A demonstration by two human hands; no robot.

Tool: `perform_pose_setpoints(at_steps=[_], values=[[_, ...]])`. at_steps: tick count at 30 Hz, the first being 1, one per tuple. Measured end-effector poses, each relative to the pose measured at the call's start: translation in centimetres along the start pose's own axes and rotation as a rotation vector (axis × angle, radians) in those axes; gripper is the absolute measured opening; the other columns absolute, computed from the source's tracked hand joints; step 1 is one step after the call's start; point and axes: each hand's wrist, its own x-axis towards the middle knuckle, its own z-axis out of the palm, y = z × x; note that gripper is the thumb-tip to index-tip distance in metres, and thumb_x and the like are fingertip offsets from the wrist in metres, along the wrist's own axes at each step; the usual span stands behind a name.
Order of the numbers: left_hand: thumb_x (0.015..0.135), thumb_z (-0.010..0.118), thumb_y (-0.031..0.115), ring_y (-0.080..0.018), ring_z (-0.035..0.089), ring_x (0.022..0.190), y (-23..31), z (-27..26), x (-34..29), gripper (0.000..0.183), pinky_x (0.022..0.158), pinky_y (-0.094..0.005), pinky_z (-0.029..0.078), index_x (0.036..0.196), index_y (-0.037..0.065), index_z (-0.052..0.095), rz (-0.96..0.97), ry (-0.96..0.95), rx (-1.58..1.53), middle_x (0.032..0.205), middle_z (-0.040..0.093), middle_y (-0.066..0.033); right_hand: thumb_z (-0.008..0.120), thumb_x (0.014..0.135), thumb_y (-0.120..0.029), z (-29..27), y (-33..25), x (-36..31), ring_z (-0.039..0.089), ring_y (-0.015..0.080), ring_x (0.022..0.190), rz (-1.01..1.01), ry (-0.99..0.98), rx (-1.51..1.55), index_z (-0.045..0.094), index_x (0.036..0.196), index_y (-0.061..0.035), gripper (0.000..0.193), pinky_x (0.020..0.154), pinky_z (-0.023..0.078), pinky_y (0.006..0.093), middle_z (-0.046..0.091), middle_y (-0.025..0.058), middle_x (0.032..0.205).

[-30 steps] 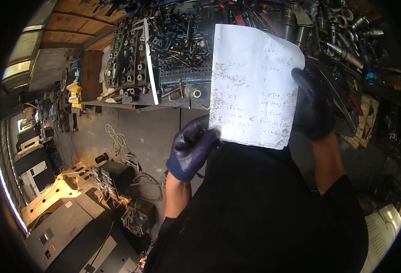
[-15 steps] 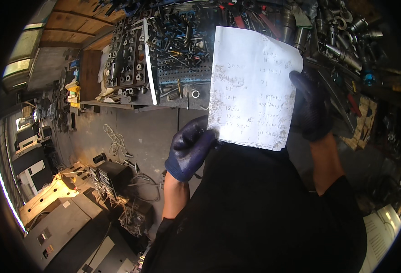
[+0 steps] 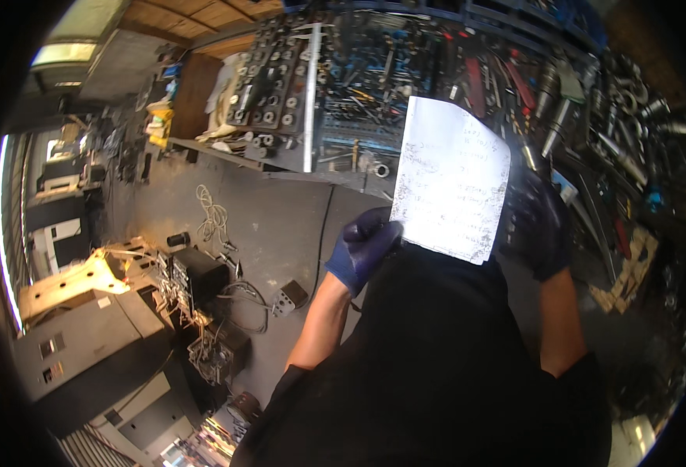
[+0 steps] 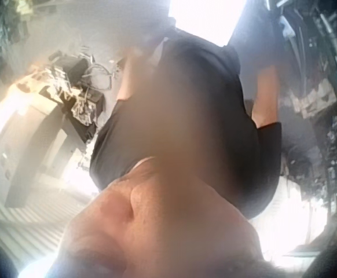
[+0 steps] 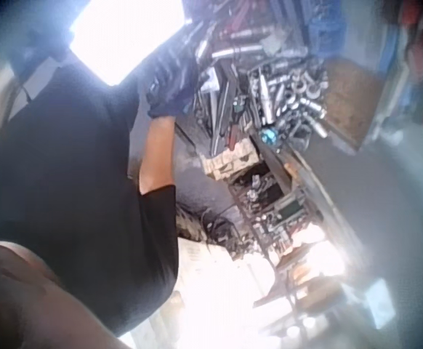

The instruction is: The person picks up a metal shaft from a workbench and measures it with a caliper while consulting a handwritten note. The person then picks up several other metal components, fitting a sleeve onto one of the shafts and organizing them on the workspace.

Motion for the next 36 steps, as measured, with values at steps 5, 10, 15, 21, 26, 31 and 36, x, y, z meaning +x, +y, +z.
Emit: perform_pose_setpoints(at_steps=[5,10,15,21,26,31,36], values=[[0.095,0.067,0.014,-0.0138,0.062,0.067,2.7,-3.4,0.6,0.012,0.061,-0.0278,0.049,0.101,0.004,0.068,-0.044,0.189,-0.093,0.078,0.065,-0.005,0.054,0.101,-0.041,0.5,-0.9,-0.5,0.065,0.0183,0.103,0.174,0.101,0.05,0.057,0.138,-0.015,0.046,0.084,0.048,0.0295,0.07,0.008,0.12],[0.096,0.065,0.014,-0.0149,0.057,0.064,3.2,-7.6,3.5,0.017,0.058,-0.0277,0.048,0.11,0.004,0.063,0.042,0.329,-0.389,0.08,0.062,-0.0052,0.055,0.099,-0.045,0.7,-0.6,-0.3,0.065,0.0186,0.103,0.077,0.005,0.031,0.059,0.137,-0.012,0.05,0.086,0.048,0.0316,0.07,0.0074,0.116],[0.097,0.063,0.014,-0.0148,0.056,0.063,3.3,-8.3,5.9,0.017,0.056,-0.0278,0.046,0.112,0.005,0.063,0.057,0.309,-0.346,0.083,0.064,-0.0062,0.053,0.1,-0.043,0.6,-0.5,-0.4,0.066,0.0176,0.099,0.087,-0.049,0.132,0.059,0.137,-0.0119,0.048,0.082,0.05,0.0299,0.07,0.0092,0.116],[0.095,0.066,0.019,-0.0123,0.06,0.064,4.2,-9.7,9.4,0.014,0.054,-0.0253,0.045,0.105,0.009,0.065,0.137,0.305,-0.149,0.079,0.066,-0.0033,0.055,0.1,-0.041,1.3,-1.0,-1.6,0.068,0.0148,0.088,0.059,0.105,0.088,0.06,0.136,-0.0122,0.046,0.075,0.052,0.0282,0.073,0.0091,0.111],[0.092,0.072,0.017,-0.0145,0.058,0.067,8.5,-12.4,11.7,0.014,0.058,-0.0277,0.047,0.099,0.009,0.064,0.355,0.349,-0.429,0.076,0.061,-0.004,0.057,0.1,-0.04,0.4,-0.7,-1.6,0.07,0.0156,0.083,0.002,0.186,0.121,0.063,0.132,-0.0112,0.044,0.074,0.053,0.028,0.074,0.0085,0.106],[0.094,0.068,0.014,-0.0145,0.059,0.068,10.8,-11.9,13.9,0.009,0.058,-0.028,0.048,0.1,0.01,0.063,0.307,0.39,-0.367,0.08,0.063,-0.0033,0.058,0.1,-0.04,-0.4,-1.2,-2.4,0.071,0.0169,0.088,0.037,0.319,0.159,0.066,0.128,-0.0109,0.041,0.076,0.054,0.0283,0.074,0.0086,0.106],[0.092,0.07,0.016,-0.0149,0.065,0.07,6.9,-12.3,18.6,0.017,0.06,-0.0283,0.052,0.108,0.011,0.066,0.151,0.23,-0.188,0.082,0.066,-0.0029,0.057,0.1,-0.038,-1.9,-0.8,-3.9,0.071,0.0179,0.091,-0.109,0.354,0.192,0.067,0.127,-0.0118,0.039,0.08,0.054,0.0293,0.074,0.0073,0.106]])
